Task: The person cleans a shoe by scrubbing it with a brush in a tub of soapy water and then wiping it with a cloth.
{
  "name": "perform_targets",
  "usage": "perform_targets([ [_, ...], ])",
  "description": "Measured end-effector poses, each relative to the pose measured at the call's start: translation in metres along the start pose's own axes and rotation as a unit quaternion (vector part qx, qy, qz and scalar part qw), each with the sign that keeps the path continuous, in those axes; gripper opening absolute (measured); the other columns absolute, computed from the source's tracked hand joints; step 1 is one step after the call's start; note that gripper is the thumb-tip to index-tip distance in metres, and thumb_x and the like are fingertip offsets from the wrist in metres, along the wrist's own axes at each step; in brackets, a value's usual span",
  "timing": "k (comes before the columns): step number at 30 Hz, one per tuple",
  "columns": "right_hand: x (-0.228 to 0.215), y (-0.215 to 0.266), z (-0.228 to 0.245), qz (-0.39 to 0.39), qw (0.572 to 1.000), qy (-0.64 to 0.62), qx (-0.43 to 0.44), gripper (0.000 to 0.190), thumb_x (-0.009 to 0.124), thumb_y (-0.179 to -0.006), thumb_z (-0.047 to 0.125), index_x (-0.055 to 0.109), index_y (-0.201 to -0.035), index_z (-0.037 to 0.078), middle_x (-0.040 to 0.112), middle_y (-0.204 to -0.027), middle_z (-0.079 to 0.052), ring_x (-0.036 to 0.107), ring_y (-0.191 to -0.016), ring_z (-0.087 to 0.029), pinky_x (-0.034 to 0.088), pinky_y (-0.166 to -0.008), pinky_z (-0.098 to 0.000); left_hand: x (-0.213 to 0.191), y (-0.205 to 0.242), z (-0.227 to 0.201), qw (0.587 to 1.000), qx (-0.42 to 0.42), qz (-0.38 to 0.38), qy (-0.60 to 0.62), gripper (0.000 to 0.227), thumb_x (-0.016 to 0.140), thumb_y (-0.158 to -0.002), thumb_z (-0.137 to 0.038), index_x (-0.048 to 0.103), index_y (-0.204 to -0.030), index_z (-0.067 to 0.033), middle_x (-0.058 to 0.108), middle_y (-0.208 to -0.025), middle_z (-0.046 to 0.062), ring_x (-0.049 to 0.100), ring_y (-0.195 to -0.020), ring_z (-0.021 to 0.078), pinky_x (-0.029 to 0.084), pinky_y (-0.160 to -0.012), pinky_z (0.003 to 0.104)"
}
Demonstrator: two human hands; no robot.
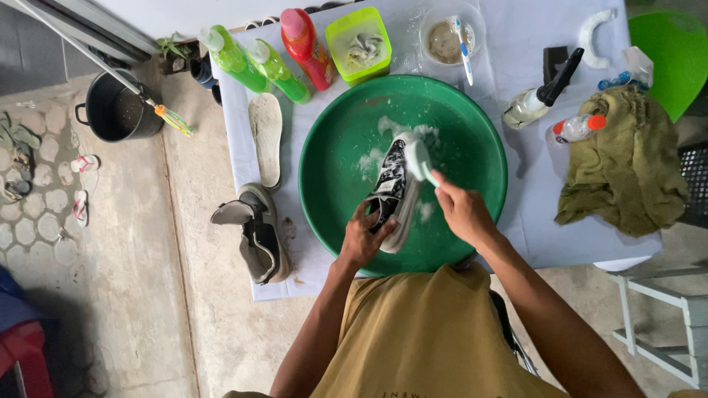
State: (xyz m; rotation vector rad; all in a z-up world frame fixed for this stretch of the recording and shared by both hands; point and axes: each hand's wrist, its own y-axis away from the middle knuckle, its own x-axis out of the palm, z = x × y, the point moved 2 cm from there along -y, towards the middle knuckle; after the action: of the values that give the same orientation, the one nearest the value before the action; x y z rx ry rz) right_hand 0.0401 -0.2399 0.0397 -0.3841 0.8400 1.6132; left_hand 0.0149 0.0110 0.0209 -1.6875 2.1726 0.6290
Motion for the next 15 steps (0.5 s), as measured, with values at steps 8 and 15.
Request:
perform_targets([
  [8,0.000,0.045,0.045,0.023,0.991,0.028,-0.129,0.042,0.058,-0.098,0.016,0.060,-0.141,0.015,0.071,-0.076,-0.018,0.070,-0.060,-0.036,0.052,-0.051,-0.0470,-0.018,-0.011,0.001,0.997,0.003,0.002,0.077,0.041,0.061,-0.104,-0.035,0.073,-0.100,0.0038,0.064,-0.137,0.023,0.073,-0.099,0.0293,0.057,-0.084,0.035],
  [15,-0.012,0.003,0.072,0.024,0.990,0.101,-0.097,0.037,0.055,-0.104,0.018,0.061,-0.140,0.013,0.071,-0.075,-0.018,0.070,-0.062,-0.033,0.052,-0.055,-0.0464,-0.010,-0.005,-0.003,0.990,-0.042,-0.057,0.119,0.041,0.055,-0.107,-0.038,0.066,-0.101,0.0020,0.058,-0.073,0.009,0.051,-0.071,0.0148,0.049,-0.065,0.033],
])
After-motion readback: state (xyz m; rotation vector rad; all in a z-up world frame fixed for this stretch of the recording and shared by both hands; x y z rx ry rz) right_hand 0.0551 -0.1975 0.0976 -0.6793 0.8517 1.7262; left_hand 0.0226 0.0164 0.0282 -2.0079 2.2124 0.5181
